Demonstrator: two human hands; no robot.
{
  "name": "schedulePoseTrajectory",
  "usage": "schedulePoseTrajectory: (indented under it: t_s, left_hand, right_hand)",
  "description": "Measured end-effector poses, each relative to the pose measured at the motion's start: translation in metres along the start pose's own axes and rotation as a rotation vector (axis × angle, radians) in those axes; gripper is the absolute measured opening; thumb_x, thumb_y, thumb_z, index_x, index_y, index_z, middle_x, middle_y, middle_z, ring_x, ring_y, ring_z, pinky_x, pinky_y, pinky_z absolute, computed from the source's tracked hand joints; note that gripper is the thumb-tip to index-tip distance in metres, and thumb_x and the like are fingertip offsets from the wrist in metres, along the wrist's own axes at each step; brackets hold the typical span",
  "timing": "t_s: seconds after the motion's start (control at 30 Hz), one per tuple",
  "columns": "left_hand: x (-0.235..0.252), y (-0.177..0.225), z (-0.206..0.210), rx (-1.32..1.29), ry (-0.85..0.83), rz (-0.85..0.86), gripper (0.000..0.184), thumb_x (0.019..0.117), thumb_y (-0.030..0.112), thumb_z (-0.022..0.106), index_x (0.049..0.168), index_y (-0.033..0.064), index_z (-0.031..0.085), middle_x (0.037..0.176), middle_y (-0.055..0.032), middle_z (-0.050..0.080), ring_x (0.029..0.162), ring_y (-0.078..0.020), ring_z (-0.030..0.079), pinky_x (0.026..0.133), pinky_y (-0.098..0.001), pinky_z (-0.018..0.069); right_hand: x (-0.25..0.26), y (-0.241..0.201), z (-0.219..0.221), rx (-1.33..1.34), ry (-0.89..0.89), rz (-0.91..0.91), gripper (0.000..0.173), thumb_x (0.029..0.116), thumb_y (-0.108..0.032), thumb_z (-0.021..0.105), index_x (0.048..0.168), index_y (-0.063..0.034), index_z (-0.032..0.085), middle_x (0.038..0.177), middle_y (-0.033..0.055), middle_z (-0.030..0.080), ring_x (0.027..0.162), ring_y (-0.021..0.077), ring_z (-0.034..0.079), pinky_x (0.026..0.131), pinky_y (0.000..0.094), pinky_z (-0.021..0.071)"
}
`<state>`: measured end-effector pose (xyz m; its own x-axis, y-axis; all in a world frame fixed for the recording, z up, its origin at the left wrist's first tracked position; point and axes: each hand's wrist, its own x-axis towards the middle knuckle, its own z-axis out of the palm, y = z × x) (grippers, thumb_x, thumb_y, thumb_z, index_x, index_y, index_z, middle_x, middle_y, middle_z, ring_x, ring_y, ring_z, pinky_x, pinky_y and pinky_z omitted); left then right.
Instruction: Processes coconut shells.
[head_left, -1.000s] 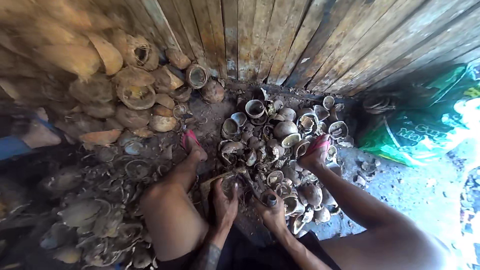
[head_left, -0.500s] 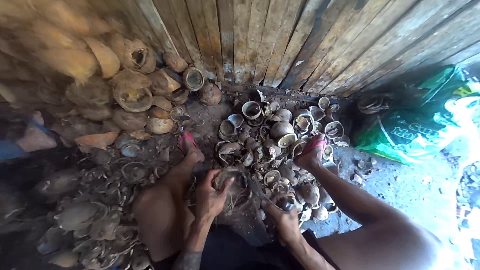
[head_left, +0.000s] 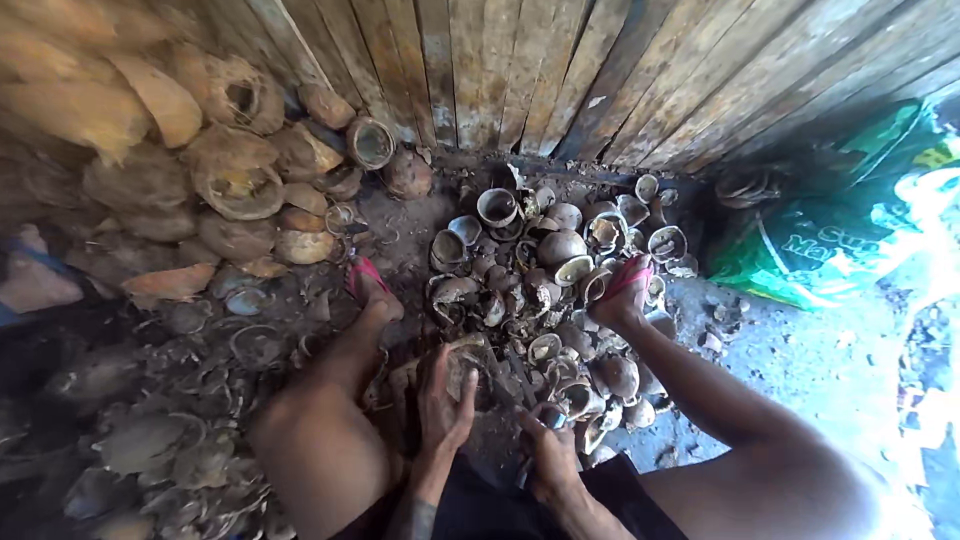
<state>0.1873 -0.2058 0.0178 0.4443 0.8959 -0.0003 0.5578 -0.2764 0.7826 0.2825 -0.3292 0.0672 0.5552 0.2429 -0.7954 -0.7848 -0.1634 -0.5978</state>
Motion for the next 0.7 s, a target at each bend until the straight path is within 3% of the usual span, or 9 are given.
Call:
schedulePoseTrajectory:
  t_s: [0.1,0.2,0.23,0.3,0.37,0.43,0.5,0.6,0.7]
  left_hand:
    - [0.016,-0.012,-0.001,0.009,-0.032,0.000,0.072,0.1009,0.056,0.042,0.143,-0.0010,0.057,0.143,-0.0195,0.060,0.138,-0.0326,0.053,0.121,-0.0592,0.0279]
    - [0.016,-0.012,-0.004,-0.025,-0.018,0.019,0.065,0.0997,0.048,0.047,0.140,-0.0022,0.058,0.141,-0.0191,0.062,0.138,-0.0330,0.053,0.123,-0.0624,0.0197]
    - [0.017,-0.012,-0.004,-0.032,-0.026,0.026,0.064,0.0993,0.046,0.048,0.140,-0.0023,0.058,0.141,-0.0189,0.062,0.138,-0.0324,0.053,0.124,-0.0620,0.0190]
    - [0.019,-0.012,-0.006,-0.049,-0.060,0.043,0.062,0.0998,0.045,0.050,0.140,-0.0019,0.058,0.140,-0.0176,0.063,0.137,-0.0287,0.055,0.123,-0.0552,0.0270]
    - [0.026,-0.015,-0.012,-0.152,-0.088,0.018,0.060,0.1015,0.040,0.051,0.142,-0.0041,0.056,0.140,-0.0177,0.063,0.134,-0.0246,0.057,0.118,-0.0436,0.0389]
    - [0.030,-0.015,-0.014,-0.303,-0.129,-0.069,0.061,0.1011,0.035,0.055,0.146,-0.0059,0.049,0.139,-0.0192,0.062,0.130,-0.0229,0.060,0.111,-0.0388,0.0482]
    - [0.036,-0.009,-0.012,-0.283,-0.175,-0.064,0.068,0.0965,0.040,0.061,0.147,-0.0043,0.048,0.139,-0.0178,0.063,0.129,-0.0215,0.061,0.111,-0.0382,0.0481]
    - [0.028,-0.001,-0.010,-0.141,-0.215,0.016,0.069,0.0933,0.048,0.063,0.143,0.0002,0.056,0.135,-0.0129,0.066,0.128,-0.0188,0.062,0.113,-0.0406,0.0462]
    - [0.018,0.008,-0.010,-0.136,-0.211,0.043,0.064,0.0921,0.040,0.067,0.140,-0.0019,0.058,0.131,-0.0135,0.068,0.123,-0.0186,0.065,0.110,-0.0388,0.0495]
  right_hand:
    - [0.036,-0.013,0.000,-0.164,-0.043,0.019,0.020,0.0880,-0.003,0.073,0.087,-0.0035,0.053,0.055,0.0029,0.047,0.039,0.0112,0.041,0.037,0.0287,0.0404]
    - [0.101,-0.020,-0.016,-0.381,-0.282,-0.089,0.026,0.0767,-0.009,0.080,0.086,-0.0058,0.056,0.059,0.0011,0.052,0.044,0.0107,0.046,0.042,0.0293,0.0433]
    - [0.120,-0.022,-0.012,-0.415,-0.376,-0.134,0.029,0.0743,-0.012,0.083,0.088,-0.0064,0.058,0.064,0.0009,0.055,0.048,0.0110,0.048,0.045,0.0299,0.0451]
    - [0.137,-0.024,-0.002,-0.415,-0.475,-0.217,0.033,0.0713,-0.016,0.086,0.088,-0.0078,0.059,0.067,-0.0001,0.058,0.050,0.0101,0.052,0.046,0.0287,0.0477]
    - [0.116,-0.024,-0.001,-0.378,-0.423,-0.209,0.032,0.0742,-0.014,0.086,0.090,-0.0059,0.059,0.066,0.0011,0.057,0.049,0.0100,0.050,0.046,0.0280,0.0463]
    - [0.074,-0.019,-0.016,-0.326,-0.291,-0.157,0.029,0.0809,-0.011,0.082,0.094,-0.0025,0.058,0.064,0.0035,0.054,0.046,0.0113,0.047,0.043,0.0293,0.0452]
    - [0.038,-0.016,-0.027,-0.247,-0.174,-0.198,0.026,0.0820,-0.006,0.080,0.094,-0.0004,0.058,0.063,0.0062,0.056,0.044,0.0134,0.050,0.042,0.0308,0.0476]
    - [0.006,-0.013,-0.037,-0.134,-0.118,-0.241,0.022,0.0811,0.001,0.075,0.094,-0.0003,0.057,0.066,0.0073,0.057,0.045,0.0129,0.049,0.041,0.0284,0.0461]
    - [-0.003,-0.016,-0.032,-0.100,-0.140,-0.180,0.021,0.0834,0.003,0.072,0.096,-0.0008,0.056,0.068,0.0084,0.057,0.044,0.0139,0.048,0.040,0.0293,0.0452]
